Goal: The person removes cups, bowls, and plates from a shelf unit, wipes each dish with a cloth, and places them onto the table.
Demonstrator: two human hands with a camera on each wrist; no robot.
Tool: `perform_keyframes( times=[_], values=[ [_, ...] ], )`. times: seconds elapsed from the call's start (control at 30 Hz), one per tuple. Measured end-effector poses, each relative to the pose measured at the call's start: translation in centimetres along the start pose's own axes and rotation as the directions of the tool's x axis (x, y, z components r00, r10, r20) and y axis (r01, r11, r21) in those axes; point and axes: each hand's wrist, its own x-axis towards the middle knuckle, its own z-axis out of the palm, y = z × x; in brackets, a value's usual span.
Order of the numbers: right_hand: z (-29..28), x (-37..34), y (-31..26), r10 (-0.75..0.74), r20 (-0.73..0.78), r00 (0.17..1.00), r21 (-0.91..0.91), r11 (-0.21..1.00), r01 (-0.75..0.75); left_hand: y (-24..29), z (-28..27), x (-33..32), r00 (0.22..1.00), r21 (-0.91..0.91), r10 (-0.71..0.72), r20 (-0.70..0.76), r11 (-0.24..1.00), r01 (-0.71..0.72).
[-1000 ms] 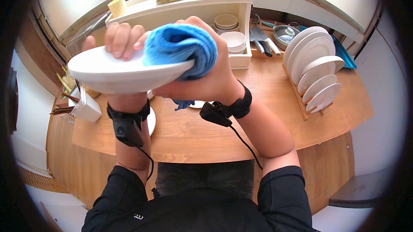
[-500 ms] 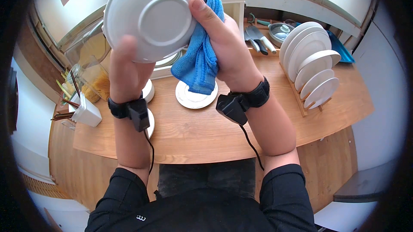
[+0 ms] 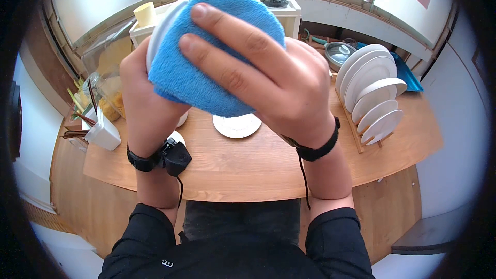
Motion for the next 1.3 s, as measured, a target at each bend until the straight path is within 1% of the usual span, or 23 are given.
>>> perform_keyframes(
  times=[0.13,0.23,0.3,0.37,0.47,0.53,0.57,0.6,0.67,0.7,0.8,0.83,0.87,0.9,1.0,1.07,1.1,1.13,1.17,1.2,1.23,1.27,1.3],
  values=[
    [0.8,-0.5,0.0,-0.023,-0.038,0.999,0.094,0.995,0.026,0.5,-0.5,-0.4,0.995,-0.034,-0.073,-0.073,0.997,0.071],
    [1.5,-0.2,-0.1,0.020,-0.072,0.997,0.152,0.988,-0.009,-0.1,-0.6,-0.3,0.982,-0.125,-0.052,-0.184,0.992,0.029],
    [1.6,0.3,-0.4,0.139,0.019,0.990,0.229,0.963,-0.139,-0.4,-0.8,0.1,0.980,-0.141,-0.057,-0.190,0.990,0.030],
    [1.1,0.3,-0.2,0.151,0.062,0.987,0.155,0.975,-0.159,-0.8,-0.8,0.2,0.979,-0.150,-0.072,-0.191,0.988,0.043],
    [-0.2,0.4,-0.1,0.189,0.121,0.975,-0.003,0.982,-0.190,-0.7,-0.6,0.5,0.994,-0.077,-0.062,-0.095,0.996,0.055],
    [-1.4,0.6,-0.1,0.274,0.151,0.950,-0.188,0.951,-0.245,0.3,-0.6,0.6,0.978,0.008,-0.191,0.090,0.982,0.191],
    [-1.6,0.7,-0.2,0.255,0.131,0.958,-0.193,0.954,-0.228,0.6,-0.6,0.6,0.961,0.040,-0.224,0.159,0.975,0.221],
    [-1.7,1.0,-0.9,0.242,0.137,0.960,-0.196,0.957,-0.213,0.6,-0.6,0.4,0.964,0.028,-0.219,0.149,0.976,0.217],
    [-1.5,1.5,-2.5,0.196,0.185,0.963,-0.045,0.981,-0.191,-0.2,-0.8,0.0,0.980,-0.027,-0.053,0.192,0.998,0.060],
    [-1.6,1.7,-2.6,0.191,0.183,0.964,-0.043,0.982,-0.186,-0.8,-0.9,0.1,0.988,-0.115,0.037,0.147,0.993,-0.020],
    [-1.6,2.1,-2.3,0.083,0.171,0.982,0.091,0.991,-0.100,1.1,-1.8,-0.1,0.994,0.019,0.019,0.112,1.000,-0.021],
    [-1.2,1.6,-1.5,0.170,0.097,0.981,0.082,0.981,-0.178,2.1,-2.2,-0.4,0.990,-0.008,-0.092,0.107,0.996,0.093],
    [-0.7,1.1,-0.7,0.259,0.022,0.966,0.080,0.962,-0.260,2.9,-2.3,-0.7,0.990,-0.005,-0.084,0.110,0.996,0.085],
    [0.0,0.9,0.3,0.265,-0.089,0.960,0.038,0.964,-0.262,3.5,-2.2,-1.0,0.995,0.004,-0.072,0.074,0.997,0.072],
    [-1.3,1.3,-1.8,0.262,0.002,0.965,0.101,0.960,-0.261,4.0,-2.6,-1.7,0.995,0.005,-0.086,0.048,0.996,0.086],
    [-2.0,1.6,-3.6,0.121,0.150,0.981,0.128,0.982,-0.140,3.5,-2.8,-2.0,0.994,0.065,-0.043,0.105,0.997,0.037],
    [-1.5,1.8,-4.2,0.090,0.147,0.985,0.222,0.967,-0.121,2.2,-3.3,-2.1,0.983,0.022,0.002,0.185,1.000,-0.006],
    [-1.1,2.0,-4.7,0.059,0.141,0.988,0.314,0.944,-0.101,2.2,-3.2,-2.1,0.983,0.022,0.001,0.186,1.000,-0.005],
    [-1.1,2.1,-4.6,0.115,0.149,0.982,0.324,0.933,-0.159,2.5,-3.1,-2.1,0.987,0.076,0.032,0.155,0.996,-0.044],
    [-0.4,1.2,-2.9,0.032,0.094,0.995,0.309,0.949,-0.059,2.8,-3.0,-2.1,0.990,0.132,0.063,0.125,0.988,-0.080],
    [0.3,1.1,-2.3,0.147,0.035,0.989,0.250,0.956,-0.151,3.7,-2.8,-2.2,0.990,0.303,0.065,0.122,0.948,-0.100],
    [0.9,1.0,-2.1,0.256,-0.028,0.966,0.196,0.949,-0.246,3.7,-2.5,-2.3,0.991,0.305,0.058,0.117,0.948,-0.091],
    [1.3,0.9,-2.0,0.253,-0.023,0.967,0.203,0.948,-0.244,3.7,-2.2,-2.2,0.994,0.255,0.071,0.080,0.963,-0.089]
  ],
)
